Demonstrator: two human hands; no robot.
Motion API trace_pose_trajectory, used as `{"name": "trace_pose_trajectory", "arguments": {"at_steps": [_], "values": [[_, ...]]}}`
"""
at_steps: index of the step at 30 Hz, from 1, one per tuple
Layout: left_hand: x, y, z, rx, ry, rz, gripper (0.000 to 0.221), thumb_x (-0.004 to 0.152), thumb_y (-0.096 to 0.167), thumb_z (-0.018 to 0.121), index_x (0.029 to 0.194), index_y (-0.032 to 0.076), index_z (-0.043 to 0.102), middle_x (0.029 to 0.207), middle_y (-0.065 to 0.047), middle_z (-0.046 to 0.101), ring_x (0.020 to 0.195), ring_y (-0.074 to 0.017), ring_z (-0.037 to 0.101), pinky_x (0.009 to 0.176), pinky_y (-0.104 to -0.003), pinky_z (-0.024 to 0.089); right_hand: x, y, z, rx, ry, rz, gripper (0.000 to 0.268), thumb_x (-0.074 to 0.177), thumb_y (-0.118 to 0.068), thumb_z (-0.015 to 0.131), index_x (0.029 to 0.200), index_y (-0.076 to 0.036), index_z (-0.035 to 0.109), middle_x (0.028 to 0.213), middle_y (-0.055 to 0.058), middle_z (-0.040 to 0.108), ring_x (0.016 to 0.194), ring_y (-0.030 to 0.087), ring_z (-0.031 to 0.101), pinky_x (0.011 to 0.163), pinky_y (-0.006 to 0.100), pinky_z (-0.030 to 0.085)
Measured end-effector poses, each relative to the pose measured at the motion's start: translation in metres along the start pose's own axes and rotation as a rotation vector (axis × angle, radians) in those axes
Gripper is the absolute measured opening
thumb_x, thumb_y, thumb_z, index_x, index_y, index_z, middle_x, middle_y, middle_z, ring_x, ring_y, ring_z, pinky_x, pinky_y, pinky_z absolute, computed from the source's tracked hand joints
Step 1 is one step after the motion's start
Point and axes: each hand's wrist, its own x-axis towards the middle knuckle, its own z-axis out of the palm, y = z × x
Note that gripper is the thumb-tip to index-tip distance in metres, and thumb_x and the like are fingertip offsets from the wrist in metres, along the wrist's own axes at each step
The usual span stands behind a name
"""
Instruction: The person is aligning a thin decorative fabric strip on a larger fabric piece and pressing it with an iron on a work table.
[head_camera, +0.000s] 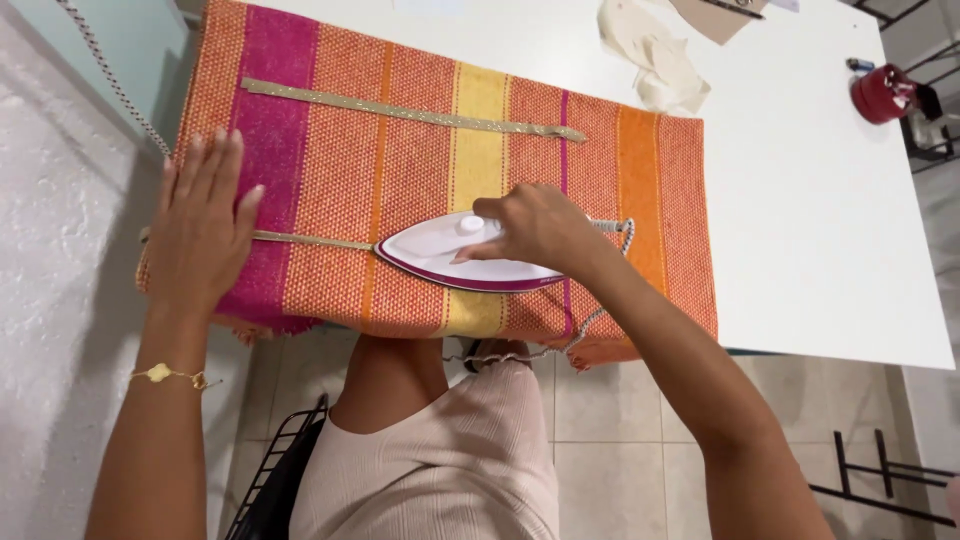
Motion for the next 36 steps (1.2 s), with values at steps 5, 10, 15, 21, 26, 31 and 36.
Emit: {"name": "trace_pose_trajectory", "arguments": {"at_steps": [5, 10, 15, 21, 26, 31, 36], "values": [[-0.006, -0.006, 0.011, 0.043, 0.182, 0.078, 0.050, 0.126, 0.026, 0.044, 0.165, -0.003, 0.059, 0.164, -0.023, 0.063, 0.157, -0.0385, 0.050, 0.131, -0.056, 0.029, -0.004, 0.000, 0.000, 0.026, 0.101, -0.063, 0.074, 0.089, -0.079, 0.072, 0.096, -0.006, 0.079, 0.048, 0.004, 0.056, 0.046, 0.022, 0.056, 0.045, 0.038, 0.044], [-0.005, -0.010, 0.016, 0.043, 0.225, 0.076, 0.043, 0.127, 0.024, 0.050, 0.154, 0.000, 0.072, 0.159, -0.020, 0.068, 0.153, -0.0362, 0.055, 0.128, -0.054, 0.035, -0.001, -0.003, -0.004, 0.017, 0.013, 0.070, 0.072, 0.091, -0.079, 0.071, 0.098, -0.008, 0.075, 0.048, 0.000, 0.052, 0.044, 0.018, 0.051, 0.045, 0.033, 0.043], [-0.005, -0.012, 0.018, 0.052, 0.249, 0.084, 0.039, 0.126, 0.019, 0.055, 0.153, 0.000, 0.076, 0.156, -0.021, 0.072, 0.152, -0.0370, 0.058, 0.127, -0.054, 0.037, -0.002, -0.005, -0.007, 0.030, 0.023, 0.002, 0.074, 0.092, -0.077, 0.069, 0.106, -0.005, 0.080, 0.048, 0.003, 0.058, 0.041, 0.018, 0.054, 0.042, 0.033, 0.044], [-0.006, -0.014, 0.021, 0.100, 0.302, 0.119, 0.036, 0.127, 0.016, 0.060, 0.151, -0.001, 0.080, 0.156, -0.020, 0.075, 0.151, -0.0364, 0.062, 0.126, -0.053, 0.041, -0.001, -0.001, -0.008, 0.028, 0.040, -0.050, 0.070, 0.093, -0.075, 0.072, 0.098, -0.005, 0.077, 0.049, 0.004, 0.057, 0.043, 0.020, 0.052, 0.047, 0.036, 0.044], [-0.007, -0.017, 0.026, 0.108, 0.309, 0.106, 0.035, 0.126, 0.014, 0.060, 0.151, 0.001, 0.081, 0.155, -0.019, 0.076, 0.151, -0.0362, 0.063, 0.128, -0.053, 0.040, -0.003, -0.001, -0.009, 0.019, 0.061, -0.064, 0.068, 0.092, -0.074, 0.072, 0.092, -0.006, 0.075, 0.046, -0.003, 0.043, 0.041, 0.016, 0.041, 0.042, 0.034, 0.034], [-0.007, -0.016, 0.026, 0.142, 0.332, 0.107, 0.035, 0.127, 0.017, 0.061, 0.151, 0.004, 0.082, 0.155, -0.017, 0.078, 0.149, -0.0340, 0.067, 0.129, -0.050, 0.042, -0.003, -0.002, -0.010, 0.035, 0.082, -0.083, 0.064, 0.093, -0.071, 0.075, 0.088, -0.006, 0.074, 0.046, -0.004, 0.041, 0.041, 0.015, 0.037, 0.043, 0.032, 0.034], [-0.008, -0.022, 0.032, 0.195, 0.306, 0.084, 0.037, 0.129, 0.021, 0.059, 0.155, 0.007, 0.082, 0.157, -0.015, 0.078, 0.151, -0.0317, 0.067, 0.130, -0.049, 0.043, 0.001, 0.001, -0.010, 0.016, 0.063, -0.071, 0.069, 0.090, -0.075, 0.074, 0.092, -0.006, 0.076, 0.045, 0.006, 0.048, 0.042, 0.023, 0.044, 0.048, 0.040, 0.038]]}}
